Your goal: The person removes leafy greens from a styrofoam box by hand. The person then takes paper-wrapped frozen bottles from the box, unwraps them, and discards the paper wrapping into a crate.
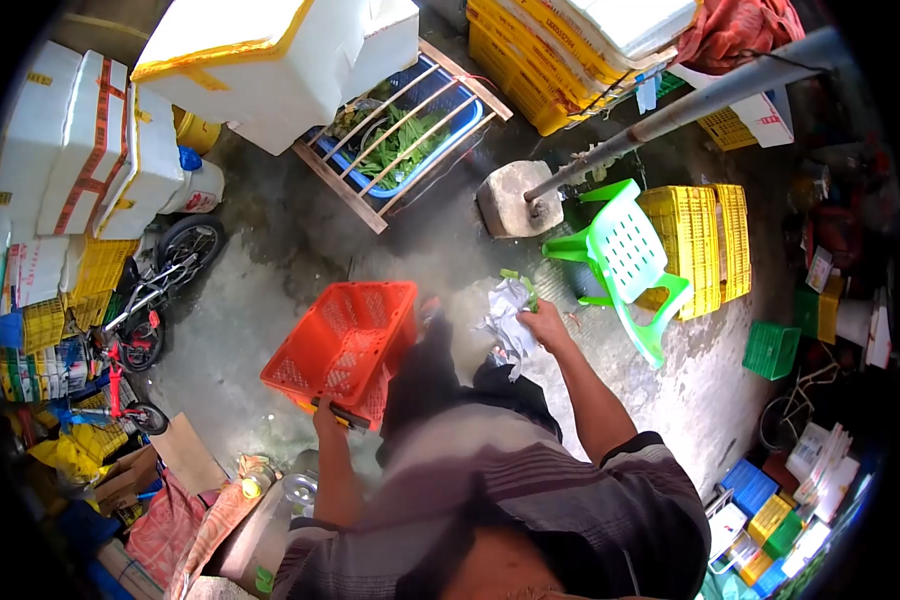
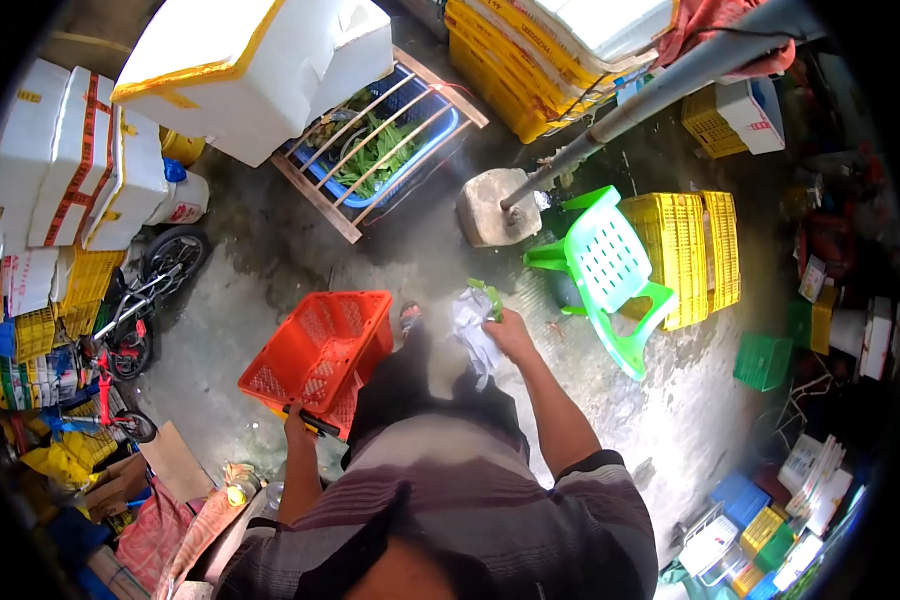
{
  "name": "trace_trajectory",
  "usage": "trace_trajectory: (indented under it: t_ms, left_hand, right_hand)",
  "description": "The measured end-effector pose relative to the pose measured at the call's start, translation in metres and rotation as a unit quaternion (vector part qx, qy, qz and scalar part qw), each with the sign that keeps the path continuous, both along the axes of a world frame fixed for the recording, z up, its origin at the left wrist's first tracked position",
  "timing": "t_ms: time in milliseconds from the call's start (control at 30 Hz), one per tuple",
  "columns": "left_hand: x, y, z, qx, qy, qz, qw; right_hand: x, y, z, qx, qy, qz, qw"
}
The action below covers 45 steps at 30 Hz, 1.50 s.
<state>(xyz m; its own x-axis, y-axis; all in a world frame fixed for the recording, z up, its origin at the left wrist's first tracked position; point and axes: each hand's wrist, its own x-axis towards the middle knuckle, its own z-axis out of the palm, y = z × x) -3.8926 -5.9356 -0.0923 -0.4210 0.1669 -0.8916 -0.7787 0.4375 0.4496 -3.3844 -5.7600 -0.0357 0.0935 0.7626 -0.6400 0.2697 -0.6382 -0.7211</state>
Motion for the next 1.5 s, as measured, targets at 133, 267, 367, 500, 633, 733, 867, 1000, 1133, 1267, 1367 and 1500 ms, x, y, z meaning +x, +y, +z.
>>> trace_trajectory:
  t_ms: [133, 267, 367, 500, 633, 733, 867, 1000, 1133, 1267, 1367, 1500]
  left_hand:
    - [0.01, -0.007, 0.001, -0.002, 0.022, -0.032, 0.999]
    - [0.033, -0.01, 0.01, 0.02, 0.027, -0.054, 0.998]
    - [0.05, -0.021, 0.016, 0.045, 0.031, -0.078, 0.995]
    - [0.085, -0.037, 0.03, 0.074, 0.05, -0.104, 0.991]
    - [0.127, -0.036, 0.05, 0.097, 0.058, -0.135, 0.984]
    - [0.153, -0.034, 0.053, 0.1, 0.071, -0.162, 0.979]
    - [0.178, -0.017, 0.051, 0.079, 0.052, -0.212, 0.973]
    - [0.211, 0.002, 0.049, 0.12, 0.054, -0.264, 0.956]
    - [0.229, 0.016, 0.039, 0.1, 0.043, -0.291, 0.951]
    - [0.248, 0.013, 0.04, 0.082, 0.072, -0.322, 0.94]
    - [0.263, 0.005, 0.048, 0.111, 0.07, -0.31, 0.942]
    - [0.287, -0.003, 0.084, 0.111, 0.135, -0.347, 0.921]
  right_hand:
    - [0.035, -0.064, -0.007, 0.01, 0.013, -0.072, 0.997]
    - [0.077, -0.13, -0.011, 0.016, 0.035, -0.139, 0.99]
    - [0.113, -0.178, -0.015, 0.024, 0.064, -0.174, 0.982]
    - [0.161, -0.247, -0.015, 0.037, 0.054, -0.22, 0.973]
    - [0.207, -0.319, -0.01, 0.037, 0.012, -0.271, 0.962]
    - [0.238, -0.376, -0.016, 0.025, -0.04, -0.294, 0.955]
    - [0.255, -0.434, -0.012, -0.006, -0.068, -0.357, 0.931]
    - [0.251, -0.488, 0.0, 0.039, -0.072, -0.411, 0.908]
    - [0.238, -0.521, 0.021, 0.019, -0.072, -0.452, 0.889]
    - [0.245, -0.546, 0.004, 0.034, -0.087, -0.466, 0.88]
    - [0.257, -0.53, 0.014, 0.036, -0.003, -0.454, 0.89]
    - [0.285, -0.5, -0.007, 0.024, -0.024, -0.364, 0.931]
